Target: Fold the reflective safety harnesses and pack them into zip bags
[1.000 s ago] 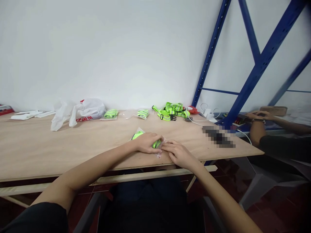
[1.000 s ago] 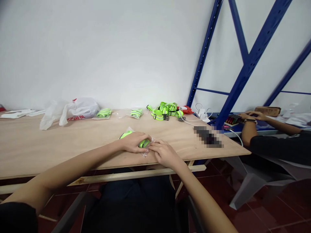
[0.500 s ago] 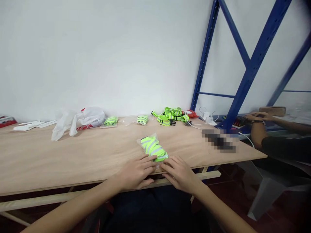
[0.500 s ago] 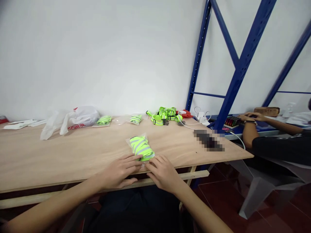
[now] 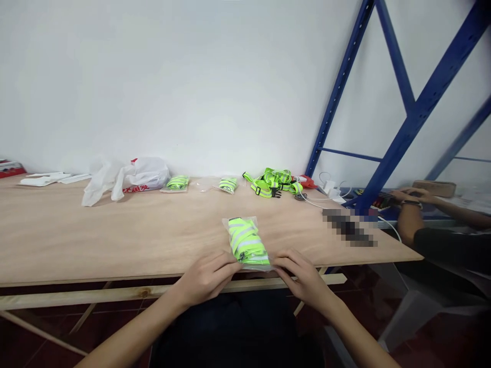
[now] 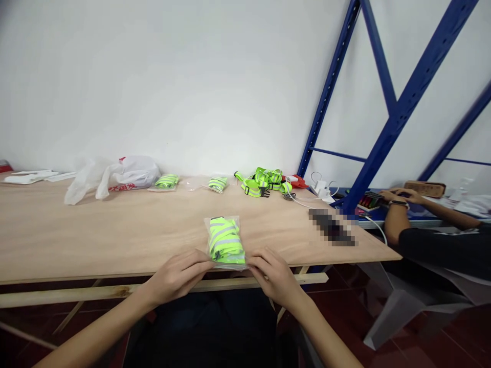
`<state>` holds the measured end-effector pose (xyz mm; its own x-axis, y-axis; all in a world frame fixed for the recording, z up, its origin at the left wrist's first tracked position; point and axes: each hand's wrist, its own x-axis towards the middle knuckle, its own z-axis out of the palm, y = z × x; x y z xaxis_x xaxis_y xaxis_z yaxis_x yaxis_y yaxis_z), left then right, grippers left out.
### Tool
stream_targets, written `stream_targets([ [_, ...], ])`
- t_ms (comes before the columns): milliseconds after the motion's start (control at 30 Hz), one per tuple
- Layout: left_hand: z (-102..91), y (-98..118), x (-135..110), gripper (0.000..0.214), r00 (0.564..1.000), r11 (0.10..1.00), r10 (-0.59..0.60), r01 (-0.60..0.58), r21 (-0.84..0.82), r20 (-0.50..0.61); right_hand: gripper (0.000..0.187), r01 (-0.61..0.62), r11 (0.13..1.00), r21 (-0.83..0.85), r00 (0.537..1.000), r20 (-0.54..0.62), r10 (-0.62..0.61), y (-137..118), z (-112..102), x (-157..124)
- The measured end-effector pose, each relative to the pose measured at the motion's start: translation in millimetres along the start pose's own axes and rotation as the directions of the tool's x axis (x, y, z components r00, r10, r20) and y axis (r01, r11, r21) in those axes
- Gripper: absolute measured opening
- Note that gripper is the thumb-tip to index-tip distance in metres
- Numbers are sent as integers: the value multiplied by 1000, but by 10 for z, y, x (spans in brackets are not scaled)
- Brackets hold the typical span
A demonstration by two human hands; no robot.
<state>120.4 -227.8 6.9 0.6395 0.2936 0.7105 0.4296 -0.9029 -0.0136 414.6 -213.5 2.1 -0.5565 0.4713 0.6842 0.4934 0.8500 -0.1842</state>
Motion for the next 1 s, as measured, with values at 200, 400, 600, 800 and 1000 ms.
stream_targets([
  [200,-158,-239,449,27,925,968,-228,181,-175,-303,7,-133,958,253,965,-188,183,79,-115,419],
  [400,-362,-507,836,23,825,781,-551,457,-426,-126,29,-284,776,563,864,-202,462,250,-176,916],
  [600,-394,-500,818,16,826,839,-500,388,-381,-261,33,-307,669,677,844,-131,520,213,-249,1013],
  [800,-379,-380,781,17,853,935,-355,314,-166,-383,29,-320,700,639,843,-145,518,127,-307,913],
  [1000,-458,-293,805,6,902,948,-297,240,-210,-313,23,-273,805,526,863,-236,447,23,-367,862],
])
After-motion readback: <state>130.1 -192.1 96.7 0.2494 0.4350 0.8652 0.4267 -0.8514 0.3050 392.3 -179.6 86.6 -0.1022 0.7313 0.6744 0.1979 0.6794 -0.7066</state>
